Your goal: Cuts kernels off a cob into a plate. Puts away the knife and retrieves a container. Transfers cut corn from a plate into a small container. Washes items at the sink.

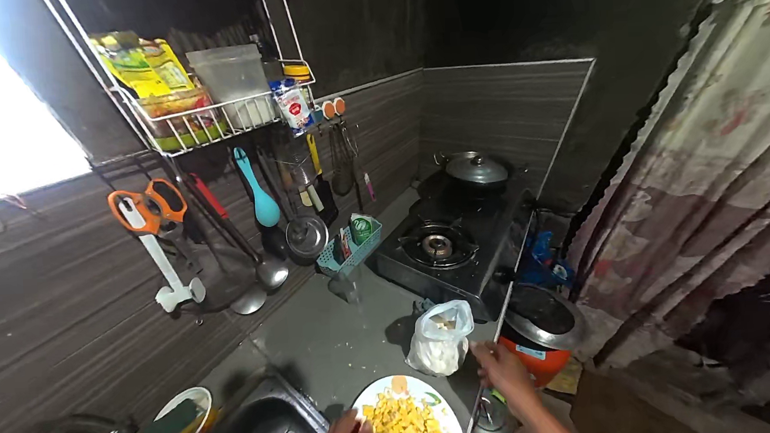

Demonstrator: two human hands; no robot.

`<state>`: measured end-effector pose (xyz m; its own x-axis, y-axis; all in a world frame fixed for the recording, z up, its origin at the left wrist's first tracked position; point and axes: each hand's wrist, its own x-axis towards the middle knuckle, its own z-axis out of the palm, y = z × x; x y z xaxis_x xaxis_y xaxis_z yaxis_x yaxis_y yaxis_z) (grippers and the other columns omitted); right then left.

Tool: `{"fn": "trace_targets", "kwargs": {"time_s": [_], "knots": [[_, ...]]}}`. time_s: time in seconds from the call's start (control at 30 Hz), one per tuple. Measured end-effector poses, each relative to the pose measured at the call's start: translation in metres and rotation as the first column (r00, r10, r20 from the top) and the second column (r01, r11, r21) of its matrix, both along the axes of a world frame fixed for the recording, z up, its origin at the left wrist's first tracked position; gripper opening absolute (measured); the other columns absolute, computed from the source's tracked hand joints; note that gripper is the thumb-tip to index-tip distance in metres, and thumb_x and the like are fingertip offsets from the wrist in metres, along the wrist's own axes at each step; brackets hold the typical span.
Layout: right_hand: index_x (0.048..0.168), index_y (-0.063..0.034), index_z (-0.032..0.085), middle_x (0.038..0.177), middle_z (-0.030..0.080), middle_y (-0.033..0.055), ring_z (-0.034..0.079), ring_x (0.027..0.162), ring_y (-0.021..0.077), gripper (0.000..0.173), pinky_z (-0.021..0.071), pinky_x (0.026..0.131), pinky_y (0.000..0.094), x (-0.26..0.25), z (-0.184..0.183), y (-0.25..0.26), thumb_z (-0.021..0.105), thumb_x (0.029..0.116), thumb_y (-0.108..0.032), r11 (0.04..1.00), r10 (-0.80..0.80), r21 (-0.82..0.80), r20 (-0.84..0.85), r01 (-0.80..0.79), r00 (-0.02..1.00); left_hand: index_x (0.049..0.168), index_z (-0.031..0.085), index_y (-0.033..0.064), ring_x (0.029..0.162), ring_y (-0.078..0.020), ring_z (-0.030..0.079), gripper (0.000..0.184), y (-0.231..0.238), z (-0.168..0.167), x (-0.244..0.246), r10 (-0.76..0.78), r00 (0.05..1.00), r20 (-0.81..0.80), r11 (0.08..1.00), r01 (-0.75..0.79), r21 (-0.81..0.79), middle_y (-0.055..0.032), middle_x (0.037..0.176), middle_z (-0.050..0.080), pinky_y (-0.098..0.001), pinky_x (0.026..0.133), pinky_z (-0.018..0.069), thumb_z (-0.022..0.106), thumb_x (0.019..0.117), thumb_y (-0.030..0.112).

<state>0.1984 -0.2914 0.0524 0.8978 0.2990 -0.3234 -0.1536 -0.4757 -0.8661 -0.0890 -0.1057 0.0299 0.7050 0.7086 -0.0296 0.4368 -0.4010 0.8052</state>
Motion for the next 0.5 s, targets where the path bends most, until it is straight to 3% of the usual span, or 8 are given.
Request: {"fn": "trace_targets", "kwargs": {"time_s": [0.1,0.2,0.27,0.33,0.43,0.5], "knots": [[0.127,0.0015,0.061,0.1,0.069,0.0203,0.07,0.078,0.0303,0.058,0.0607,0.07,0.0488,0.033,0.022,0.031,0.067,0.0982,-0.049,0.988,-0.055,0.134,-0.133,0.073,0.99,0.142,0.054,-0.002,0.116,-0.0283,0.066,0.061,0.001,0.061,0.084,-0.122,0.984,0.126,0.992,0.123,0.002,-0.0215,0.132,0.061,-0.0436,0.099,0.0562,0.066,0.0981,0.039],[0.114,0.0037,0.066,0.097,0.069,0.0217,0.069,0.076,0.0307,0.03,0.0601,0.069,0.0498,0.041,0.036,0.062,0.066,0.1007,-0.023,0.993,0.06,0.107,-0.013,-0.058,0.998,0.147,0.049,-0.0008,0.122,-0.0321,0.061,0.082,0.006,0.097,0.174,-0.167,0.984,0.062,0.986,0.167,0.008,-0.023,0.141,0.055,-0.0468,0.103,0.0527,0.073,0.0896,0.053],[0.111,0.0024,0.069,0.099,0.068,0.021,0.068,0.083,0.0314,0.023,0.0581,0.075,0.0517,0.039,0.047,0.079,0.062,0.101,-0.018,0.985,0.171,-0.016,0.142,-0.171,0.975,0.136,0.059,-0.0016,0.125,-0.0364,0.06,0.062,0.015,0.1,0.215,-0.199,0.978,-0.062,0.98,0.199,-0.011,-0.0249,0.136,0.059,-0.0519,0.106,0.0491,0.067,0.0962,0.046],[0.112,-0.0006,0.071,0.106,0.07,0.0207,0.068,0.1,0.0342,0.026,0.0534,0.091,0.0563,0.034,0.066,0.091,0.059,0.1034,-0.022,0.946,0.294,-0.22,0.273,-0.238,0.916,0.12,0.068,-0.0015,0.119,-0.0356,0.063,0.037,0.027,0.099,0.232,-0.187,0.976,-0.107,0.982,0.182,-0.054,-0.0232,0.124,0.066,-0.0534,0.104,0.0485,0.053,0.1052,0.029],[0.115,-0.0031,0.072,0.11,0.072,0.0195,0.067,0.109,0.035,0.028,0.0497,0.1,0.0569,0.026,0.095,0.1,0.055,0.1053,-0.023,0.893,0.4,-0.37,0.392,-0.256,0.828,0.112,0.072,-0.0017,0.112,-0.0315,0.066,0.032,0.049,0.101,0.225,-0.002,0.991,0.131,0.994,0.016,-0.11,-0.0203,0.115,0.07,-0.0512,0.103,0.0495,0.051,0.1072,0.023],[0.116,-0.0034,0.072,0.112,0.071,0.0197,0.066,0.112,0.0351,0.028,0.0489,0.102,0.0547,0.019,0.111,0.106,0.053,0.106,-0.023,0.885,0.437,-0.366,0.441,-0.287,0.784,0.107,0.072,-0.0041,0.102,-0.0276,0.067,0.029,0.065,0.11,0.212,0.143,0.921,0.363,0.97,-0.058,-0.236,-0.0192,0.106,0.071,-0.0478,0.095,0.0521,0.055,0.1059,0.019]]}}
